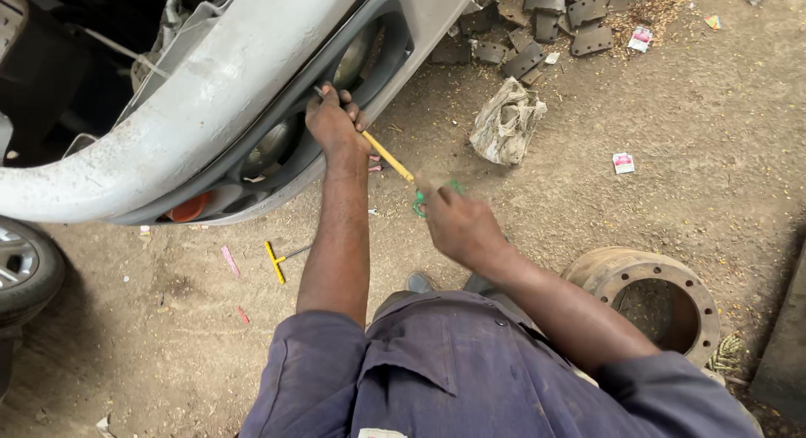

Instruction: The person uses a long screwdriver to repeatedly pry and adjust the front bumper of a white car. The person works along the lower edge and around the fog light area, attempting to align or release the bumper. Another person stands nearby observing.

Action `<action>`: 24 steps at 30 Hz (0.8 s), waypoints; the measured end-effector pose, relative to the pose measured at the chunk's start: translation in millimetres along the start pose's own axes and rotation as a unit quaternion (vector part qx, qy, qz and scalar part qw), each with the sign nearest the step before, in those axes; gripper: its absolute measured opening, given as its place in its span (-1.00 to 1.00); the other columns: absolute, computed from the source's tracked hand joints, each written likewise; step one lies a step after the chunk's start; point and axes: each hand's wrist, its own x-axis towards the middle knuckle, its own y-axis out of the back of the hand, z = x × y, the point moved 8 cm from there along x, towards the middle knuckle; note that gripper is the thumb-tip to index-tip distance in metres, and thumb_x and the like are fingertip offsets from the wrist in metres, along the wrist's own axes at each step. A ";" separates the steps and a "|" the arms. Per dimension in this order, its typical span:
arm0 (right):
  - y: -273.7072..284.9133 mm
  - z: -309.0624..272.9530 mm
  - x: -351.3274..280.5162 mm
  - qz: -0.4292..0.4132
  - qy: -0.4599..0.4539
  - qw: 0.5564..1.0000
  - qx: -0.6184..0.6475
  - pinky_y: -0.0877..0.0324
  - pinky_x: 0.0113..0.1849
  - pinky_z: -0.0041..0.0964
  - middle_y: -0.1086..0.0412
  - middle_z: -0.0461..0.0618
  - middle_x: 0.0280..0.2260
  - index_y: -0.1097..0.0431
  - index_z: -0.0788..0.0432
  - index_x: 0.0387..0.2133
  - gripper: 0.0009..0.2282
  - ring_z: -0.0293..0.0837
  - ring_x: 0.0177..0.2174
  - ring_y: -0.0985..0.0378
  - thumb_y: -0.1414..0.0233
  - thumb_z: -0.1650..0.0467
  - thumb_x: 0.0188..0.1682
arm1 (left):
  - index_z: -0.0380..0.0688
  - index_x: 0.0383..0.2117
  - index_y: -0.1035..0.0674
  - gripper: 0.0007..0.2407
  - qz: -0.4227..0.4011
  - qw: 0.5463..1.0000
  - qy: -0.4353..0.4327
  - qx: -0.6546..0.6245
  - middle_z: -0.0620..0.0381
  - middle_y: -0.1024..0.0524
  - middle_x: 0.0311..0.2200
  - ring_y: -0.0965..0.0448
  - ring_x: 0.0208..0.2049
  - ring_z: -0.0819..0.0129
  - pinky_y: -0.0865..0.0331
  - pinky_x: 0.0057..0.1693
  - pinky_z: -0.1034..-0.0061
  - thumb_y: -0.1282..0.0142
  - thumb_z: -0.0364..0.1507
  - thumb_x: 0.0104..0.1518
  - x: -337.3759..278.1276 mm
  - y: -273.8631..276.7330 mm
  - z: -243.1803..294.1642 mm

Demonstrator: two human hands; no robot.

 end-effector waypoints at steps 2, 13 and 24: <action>-19.1 23.0 2.4 -0.072 -0.250 0.877 0.403 -0.16 -0.64 -0.51 -0.40 0.04 -0.32 -0.36 0.23 0.24 -0.58 -0.37 -0.59 -0.23 -0.10 0.44 0.09 | -0.14 -0.26 -0.42 -0.94 0.010 1.000 0.000 0.015 0.14 -0.42 -0.54 -0.24 -0.71 0.50 -0.06 -0.60 0.56 0.08 -0.47 0.36 -0.1 -5.6 7.9; -22.7 46.2 -2.1 -0.073 -0.346 0.713 0.605 -0.11 -0.71 -0.56 -0.40 0.02 -0.35 -0.28 0.35 0.19 -0.59 -0.38 -0.63 -0.22 -0.02 0.45 0.05 | -0.20 -0.27 -0.39 -0.96 0.029 0.999 -0.011 -0.020 0.08 -0.41 -0.51 -0.25 -0.71 0.48 -0.10 -0.60 0.53 0.05 -0.52 0.33 32.9 13.8 -18.2; -25.6 6.6 9.1 -0.033 -0.016 0.997 0.067 -0.40 -0.53 -0.03 -0.42 0.26 -0.28 -0.31 0.23 0.21 -0.54 0.10 -0.51 -0.51 -0.01 0.44 -0.02 | -0.13 -0.05 -0.39 -0.91 -0.048 0.999 0.008 0.009 0.04 -0.39 -0.35 -0.19 -0.60 0.42 -0.15 -0.52 0.51 0.09 -0.53 0.39 90.6 48.9 -7.9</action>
